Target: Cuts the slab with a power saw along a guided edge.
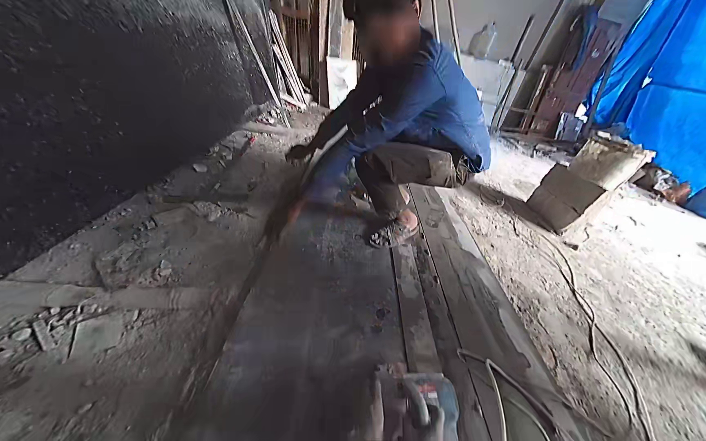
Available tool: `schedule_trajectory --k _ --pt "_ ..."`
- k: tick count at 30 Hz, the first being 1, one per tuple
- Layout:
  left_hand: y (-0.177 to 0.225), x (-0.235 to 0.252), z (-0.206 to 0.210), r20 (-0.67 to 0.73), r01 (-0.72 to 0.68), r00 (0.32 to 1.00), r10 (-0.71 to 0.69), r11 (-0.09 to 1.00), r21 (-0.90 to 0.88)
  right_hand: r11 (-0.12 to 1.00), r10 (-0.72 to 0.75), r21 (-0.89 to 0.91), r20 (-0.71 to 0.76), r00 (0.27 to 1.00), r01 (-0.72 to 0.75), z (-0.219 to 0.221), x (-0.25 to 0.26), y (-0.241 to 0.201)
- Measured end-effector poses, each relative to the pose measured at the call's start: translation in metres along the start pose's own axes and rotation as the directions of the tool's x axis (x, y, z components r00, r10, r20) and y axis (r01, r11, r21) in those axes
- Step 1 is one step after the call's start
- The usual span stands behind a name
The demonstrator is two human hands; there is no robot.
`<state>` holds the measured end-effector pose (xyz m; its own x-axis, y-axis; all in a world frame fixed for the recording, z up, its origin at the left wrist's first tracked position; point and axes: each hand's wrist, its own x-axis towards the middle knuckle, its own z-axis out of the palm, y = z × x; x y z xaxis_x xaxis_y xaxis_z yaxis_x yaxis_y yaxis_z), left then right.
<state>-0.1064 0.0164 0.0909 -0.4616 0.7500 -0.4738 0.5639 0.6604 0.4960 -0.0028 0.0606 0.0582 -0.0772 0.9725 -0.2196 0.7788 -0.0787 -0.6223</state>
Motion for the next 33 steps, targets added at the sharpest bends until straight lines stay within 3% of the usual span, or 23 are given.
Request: schedule_trajectory --k 4,17,22,33 --pt "-0.006 0.010 0.010 0.008 0.023 1.000 -0.023 0.998 0.060 0.994 0.090 -0.059 0.028 0.996 -0.088 -0.008 -0.002 -0.015" --pt "-0.004 0.026 0.003 0.032 0.053 0.998 -0.055 0.997 0.054 0.996 0.084 -0.031 0.022 0.996 -0.083 -0.007 0.006 -0.022" --pt "-0.009 0.031 0.007 -0.050 0.027 0.998 -0.029 0.999 -0.027 0.998 0.050 -0.044 0.009 0.999 -0.049 -0.004 0.009 -0.025" --pt "-0.003 0.034 -0.003 0.009 0.064 0.998 -0.064 0.998 0.011 0.999 0.044 -0.007 0.039 0.998 -0.044 -0.003 0.012 -0.024"
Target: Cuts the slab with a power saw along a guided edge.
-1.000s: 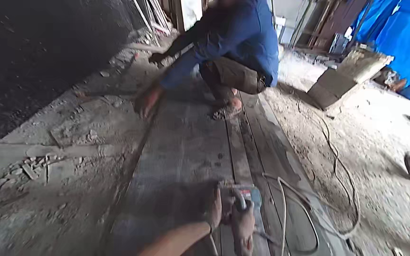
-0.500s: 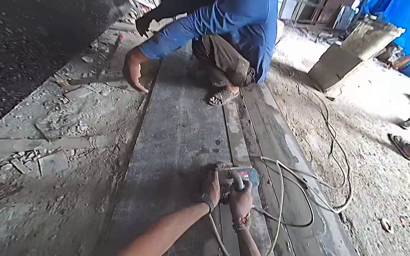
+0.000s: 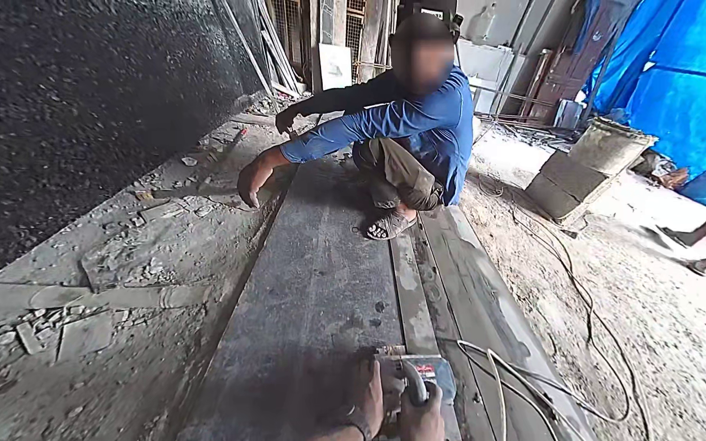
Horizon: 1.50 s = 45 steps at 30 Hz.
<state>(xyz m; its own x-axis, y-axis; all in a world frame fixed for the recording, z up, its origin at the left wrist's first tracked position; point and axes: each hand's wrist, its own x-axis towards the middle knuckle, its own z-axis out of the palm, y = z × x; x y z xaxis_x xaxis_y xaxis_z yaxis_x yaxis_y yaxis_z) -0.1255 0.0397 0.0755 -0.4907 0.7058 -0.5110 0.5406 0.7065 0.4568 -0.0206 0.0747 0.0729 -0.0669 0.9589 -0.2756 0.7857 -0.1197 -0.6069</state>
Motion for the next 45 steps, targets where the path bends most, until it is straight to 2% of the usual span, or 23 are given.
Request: schedule_trajectory --k 14,23,26,45 --pt "-0.001 0.010 -0.003 -0.022 0.006 1.000 -0.007 1.000 -0.030 1.000 0.017 -0.019 -0.006 1.000 -0.017 0.004 0.007 -0.007" --pt "-0.002 0.020 -0.003 -0.037 0.006 0.999 -0.004 0.999 0.044 0.999 0.012 -0.043 -0.027 1.000 -0.013 0.008 0.014 -0.014" --pt "0.000 0.021 -0.008 -0.067 -0.001 0.998 0.002 1.000 0.005 0.998 0.024 -0.051 -0.018 1.000 -0.025 0.005 0.015 -0.022" --pt "0.001 0.032 -0.017 -0.003 0.033 0.999 -0.034 0.999 -0.026 0.998 0.003 -0.070 -0.047 0.999 -0.006 0.014 0.023 -0.027"
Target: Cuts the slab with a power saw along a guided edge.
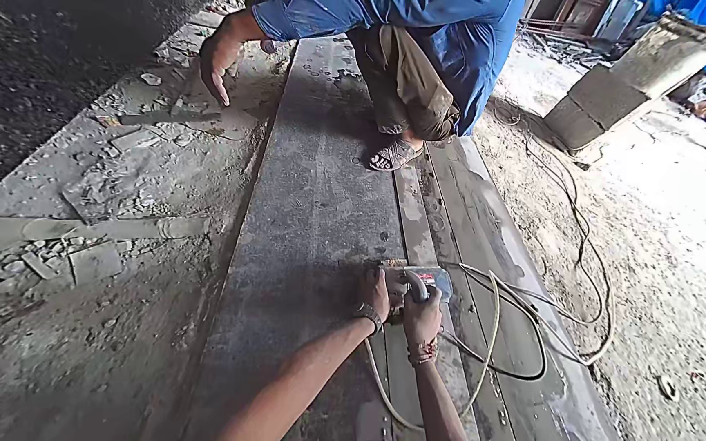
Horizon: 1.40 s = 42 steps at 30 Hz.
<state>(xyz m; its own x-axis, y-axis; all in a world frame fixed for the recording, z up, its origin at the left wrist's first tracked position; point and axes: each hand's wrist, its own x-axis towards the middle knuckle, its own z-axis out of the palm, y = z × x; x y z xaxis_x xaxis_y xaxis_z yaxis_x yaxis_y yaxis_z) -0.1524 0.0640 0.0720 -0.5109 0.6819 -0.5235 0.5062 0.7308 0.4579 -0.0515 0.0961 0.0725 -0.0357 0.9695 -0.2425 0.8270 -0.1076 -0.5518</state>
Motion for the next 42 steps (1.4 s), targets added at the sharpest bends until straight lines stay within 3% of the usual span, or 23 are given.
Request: schedule_trajectory --k 4,42 --pt "-0.004 0.003 0.005 -0.060 -0.034 0.998 0.032 0.999 -0.022 1.000 0.000 0.017 0.005 1.000 0.000 -0.002 0.000 -0.003" --pt "0.002 0.020 -0.012 -0.046 -0.002 0.999 0.002 1.000 -0.010 1.000 -0.005 -0.002 0.012 1.000 0.005 0.007 0.018 -0.017"
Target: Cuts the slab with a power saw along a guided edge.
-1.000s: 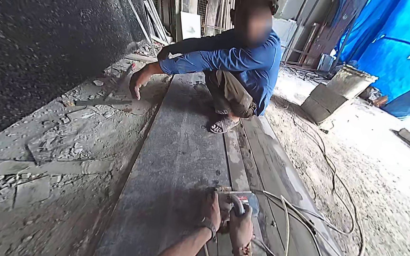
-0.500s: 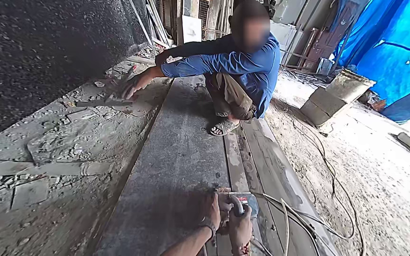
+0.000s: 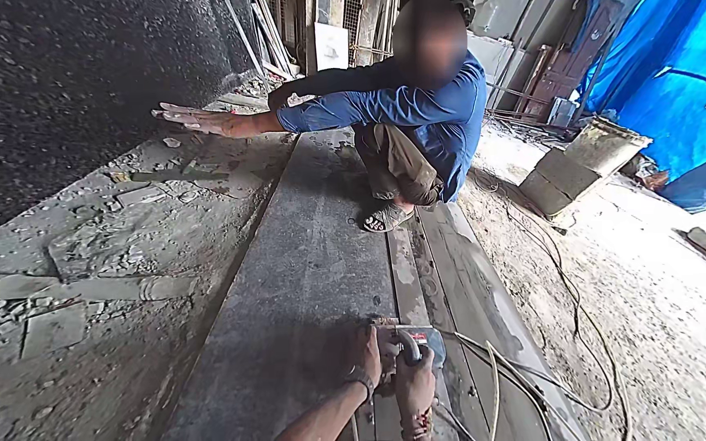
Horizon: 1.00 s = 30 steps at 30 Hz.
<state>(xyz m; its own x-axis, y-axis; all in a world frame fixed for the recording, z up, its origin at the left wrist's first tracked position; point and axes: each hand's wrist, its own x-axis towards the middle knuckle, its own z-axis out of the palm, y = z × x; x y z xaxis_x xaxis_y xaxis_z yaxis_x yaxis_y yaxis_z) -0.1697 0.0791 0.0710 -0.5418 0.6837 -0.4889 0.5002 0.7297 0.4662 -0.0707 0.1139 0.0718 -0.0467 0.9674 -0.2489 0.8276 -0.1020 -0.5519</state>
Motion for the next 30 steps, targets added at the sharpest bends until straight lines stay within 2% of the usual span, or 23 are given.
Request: schedule_trajectory --k 30 --pt "0.010 0.006 -0.023 0.017 0.033 0.999 -0.032 0.998 -0.053 1.000 -0.004 0.010 0.016 1.000 0.003 0.002 0.011 -0.021"
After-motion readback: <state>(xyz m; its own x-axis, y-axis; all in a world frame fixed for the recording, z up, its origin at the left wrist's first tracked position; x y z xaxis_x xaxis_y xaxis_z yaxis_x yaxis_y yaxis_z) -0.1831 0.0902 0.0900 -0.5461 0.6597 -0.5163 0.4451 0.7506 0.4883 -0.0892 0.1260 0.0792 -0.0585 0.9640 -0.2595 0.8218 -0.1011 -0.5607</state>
